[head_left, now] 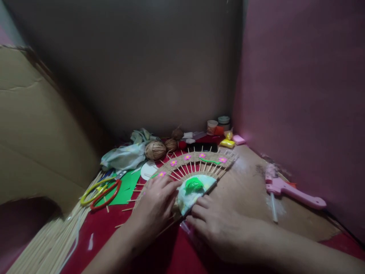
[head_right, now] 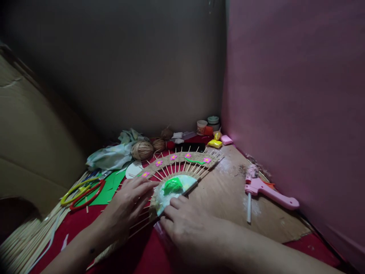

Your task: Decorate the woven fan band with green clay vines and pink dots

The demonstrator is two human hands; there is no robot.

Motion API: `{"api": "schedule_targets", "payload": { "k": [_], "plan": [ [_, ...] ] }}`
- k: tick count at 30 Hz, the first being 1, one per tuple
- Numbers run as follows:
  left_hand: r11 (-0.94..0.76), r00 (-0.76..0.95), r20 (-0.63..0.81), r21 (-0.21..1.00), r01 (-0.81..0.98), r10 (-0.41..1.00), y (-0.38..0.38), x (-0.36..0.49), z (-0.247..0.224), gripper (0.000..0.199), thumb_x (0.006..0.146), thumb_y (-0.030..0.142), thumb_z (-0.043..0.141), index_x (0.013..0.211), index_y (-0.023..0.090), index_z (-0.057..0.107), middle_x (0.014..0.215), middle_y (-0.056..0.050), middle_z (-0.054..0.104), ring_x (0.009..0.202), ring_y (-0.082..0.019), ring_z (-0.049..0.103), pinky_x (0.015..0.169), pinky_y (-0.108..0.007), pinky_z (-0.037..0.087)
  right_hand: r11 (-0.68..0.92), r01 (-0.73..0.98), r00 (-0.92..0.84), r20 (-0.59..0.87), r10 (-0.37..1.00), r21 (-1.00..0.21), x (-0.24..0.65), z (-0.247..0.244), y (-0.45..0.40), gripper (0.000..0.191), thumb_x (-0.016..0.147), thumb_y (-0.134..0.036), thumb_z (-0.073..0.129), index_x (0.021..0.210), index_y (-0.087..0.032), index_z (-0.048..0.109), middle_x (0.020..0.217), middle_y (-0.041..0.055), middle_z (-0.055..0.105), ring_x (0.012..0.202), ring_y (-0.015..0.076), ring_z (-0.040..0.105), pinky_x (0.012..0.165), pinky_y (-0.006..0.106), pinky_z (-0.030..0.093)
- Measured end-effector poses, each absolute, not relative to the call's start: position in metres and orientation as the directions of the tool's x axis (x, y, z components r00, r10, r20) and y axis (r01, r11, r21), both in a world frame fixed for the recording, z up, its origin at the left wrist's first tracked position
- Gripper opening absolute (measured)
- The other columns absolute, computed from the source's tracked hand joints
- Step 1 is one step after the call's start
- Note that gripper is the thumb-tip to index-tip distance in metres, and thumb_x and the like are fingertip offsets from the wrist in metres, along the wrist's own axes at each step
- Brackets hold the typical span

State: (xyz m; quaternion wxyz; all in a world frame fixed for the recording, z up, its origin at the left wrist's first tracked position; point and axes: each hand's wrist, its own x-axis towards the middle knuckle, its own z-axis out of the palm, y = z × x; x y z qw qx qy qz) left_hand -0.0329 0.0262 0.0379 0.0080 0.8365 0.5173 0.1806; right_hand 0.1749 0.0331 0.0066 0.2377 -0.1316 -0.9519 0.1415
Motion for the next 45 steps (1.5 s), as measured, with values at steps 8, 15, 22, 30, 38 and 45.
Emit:
{"api": "schedule_targets", "payload": {
  "k": [8, 15, 22, 30, 38, 45],
  "plan": [
    [-0.506, 0.386, 0.370, 0.320, 0.801, 0.845, 0.025, -0.031, 0.026, 0.029, 0.090, 0.015, 0.041, 0.111, 0.020, 0.060, 0.092, -0.006, 0.063, 0.086, -0.021, 0.054, 0.084, -0.044, 0.041, 0.877, 0.242, -0.882, 0.283, 0.378, -0.416, 0.189, 0.012, 0.038, 0.027, 0.082, -0.014, 0.049, 0.106, -0.017, 0.061, 0.111, 0.0120, 0.061, 0.110, 0.0258, 0.049, 0.096, 0.042, 0.038],
    [-0.326, 0.195, 0.261, 0.770, 0.548, 0.945, 0.015, -0.024, 0.039, 0.012, 0.089, 0.024, 0.050, 0.090, 0.019, 0.060, 0.087, -0.002, 0.064, 0.080, -0.016, 0.058, 0.072, -0.029, 0.046, 0.629, 0.188, -0.779, 0.275, 0.563, -0.754, 0.199, 0.014, 0.036, 0.019, 0.091, -0.022, 0.047, 0.106, -0.020, 0.058, 0.105, 0.0057, 0.060, 0.097, 0.0164, 0.055, 0.088, 0.032, 0.045],
    [-0.372, 0.393, 0.174, 0.775, 0.511, 0.903, 0.005, -0.013, 0.055, 0.010, 0.083, 0.016, 0.059, 0.075, 0.017, 0.065, 0.076, 0.000, 0.063, 0.072, -0.013, 0.057, 0.067, -0.025, 0.043, 0.468, 0.099, -0.691, 0.279, 0.667, -0.878, 0.198, 0.001, 0.040, 0.025, 0.092, -0.028, 0.049, 0.113, -0.029, 0.062, 0.103, 0.0032, 0.059, 0.101, 0.0185, 0.054, 0.092, 0.037, 0.041],
    [-0.458, 0.424, 0.243, 0.707, 0.539, 0.873, 0.003, -0.006, 0.041, 0.010, 0.085, 0.016, 0.058, 0.086, 0.019, 0.067, 0.079, 0.000, 0.066, 0.072, -0.012, 0.059, 0.066, -0.024, 0.045, 0.422, 0.097, -0.643, 0.267, 0.718, -0.902, 0.200, -0.001, 0.038, 0.025, 0.092, -0.028, 0.049, 0.110, -0.030, 0.065, 0.093, 0.0034, 0.059, 0.090, 0.0181, 0.056, 0.083, 0.037, 0.045],
    [-0.481, 0.486, 0.231, 0.728, 0.489, 0.843, 0.002, -0.004, 0.033, 0.022, 0.089, 0.019, 0.055, 0.105, 0.030, 0.065, 0.097, 0.000, 0.068, 0.087, -0.013, 0.062, 0.076, -0.025, 0.048, 0.432, 0.105, -0.622, 0.280, 0.732, -0.896, 0.198, -0.003, 0.042, 0.024, 0.091, -0.028, 0.049, 0.108, -0.028, 0.067, 0.088, 0.0035, 0.059, 0.088, 0.0182, 0.056, 0.081, 0.038, 0.045],
    [-0.473, 0.464, 0.220, 0.691, 0.546, 0.858, 0.004, -0.007, 0.028, 0.010, 0.089, 0.020, 0.054, 0.086, 0.022, 0.064, 0.081, 0.000, 0.067, 0.074, -0.013, 0.060, 0.067, -0.024, 0.046, 0.382, 0.098, -0.579, 0.260, 0.773, -0.919, 0.200, -0.007, 0.043, 0.022, 0.090, -0.031, 0.052, 0.103, -0.027, 0.068, 0.084, 0.0024, 0.060, 0.085, 0.0181, 0.057, 0.078, 0.036, 0.046]
  ]
}}
